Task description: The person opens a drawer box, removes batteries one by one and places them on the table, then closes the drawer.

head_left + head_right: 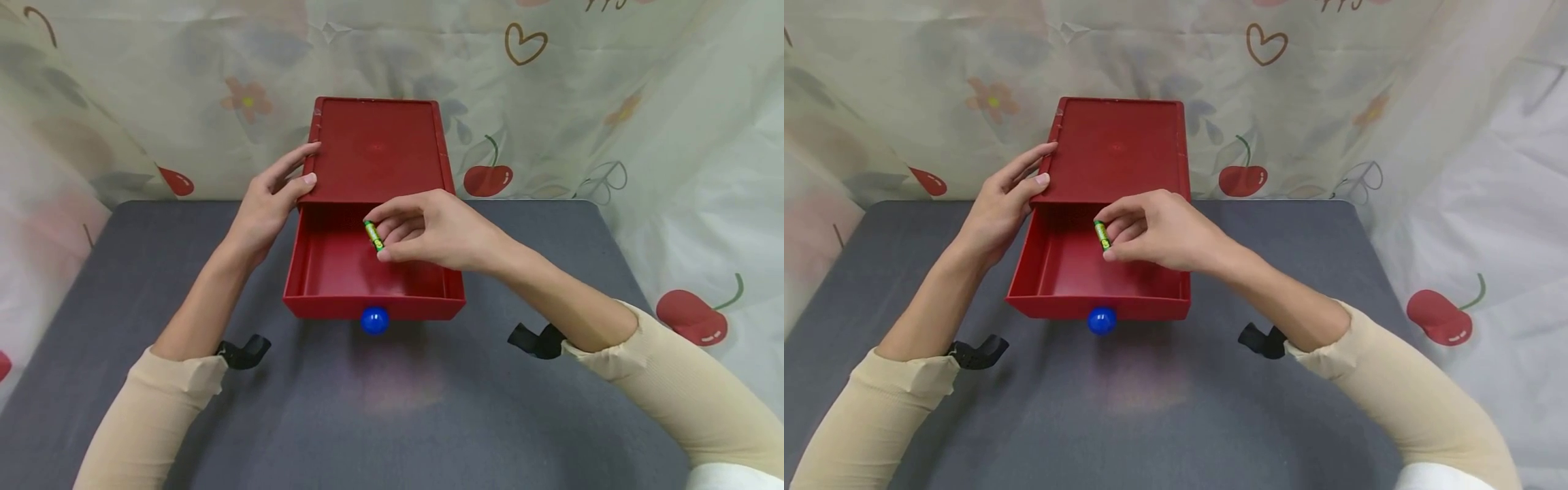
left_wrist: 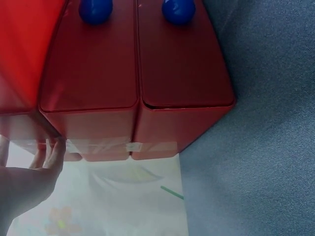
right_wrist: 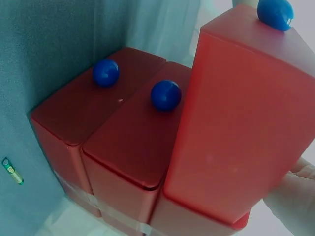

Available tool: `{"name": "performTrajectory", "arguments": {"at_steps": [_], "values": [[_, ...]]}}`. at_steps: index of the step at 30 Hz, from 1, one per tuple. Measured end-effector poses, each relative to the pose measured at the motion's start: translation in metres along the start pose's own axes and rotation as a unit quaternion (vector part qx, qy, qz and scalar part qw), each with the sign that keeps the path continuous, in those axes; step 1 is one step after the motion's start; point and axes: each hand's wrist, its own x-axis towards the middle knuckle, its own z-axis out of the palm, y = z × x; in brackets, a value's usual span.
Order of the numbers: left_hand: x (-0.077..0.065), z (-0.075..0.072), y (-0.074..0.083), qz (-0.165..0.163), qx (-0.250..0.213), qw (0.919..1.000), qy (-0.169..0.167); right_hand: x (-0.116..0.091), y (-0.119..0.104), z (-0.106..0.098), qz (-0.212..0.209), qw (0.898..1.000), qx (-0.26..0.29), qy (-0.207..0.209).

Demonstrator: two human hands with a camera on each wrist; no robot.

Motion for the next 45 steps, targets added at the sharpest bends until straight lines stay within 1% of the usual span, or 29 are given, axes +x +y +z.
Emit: {"name": "performTrajectory", "arguments": {"at_steps": [7, 13, 19, 26, 32, 36, 45], "values": [[0.001, 0.002, 0.0, 0.005, -0.005, 1.0, -0.003, -0.008, 0.002, -0.008, 0.004, 1.0, 0.015, 0.017], [0.001, 0.004, 0.0, 0.001, -0.002, 1.0, -0.002, -0.017, 0.005, -0.017, 0.014, 0.999, 0.019, 0.035], [-0.001, 0.002, 0.001, -0.002, 0.004, 1.0, 0.005, -0.023, 0.01, -0.023, 0.011, 0.998, 0.023, 0.049], [-0.004, 0.001, 0.0, 0.003, -0.001, 0.9999, 0.01, -0.03, 0.012, -0.028, 0.017, 0.996, 0.05, 0.07], [-0.004, 0.002, -0.001, 0.003, -0.007, 0.9999, 0.008, -0.039, 0.02, -0.034, 0.031, 0.994, 0.053, 0.091], [-0.003, 0.003, -0.002, 0.002, -0.006, 0.9999, 0.009, -0.045, 0.025, -0.037, 0.038, 0.993, 0.058, 0.097], [-0.003, 0.005, -0.002, 0.005, -0.001, 1.0, 0.009, -0.058, 0.038, -0.048, 0.051, 0.991, 0.05, 0.113]]}}
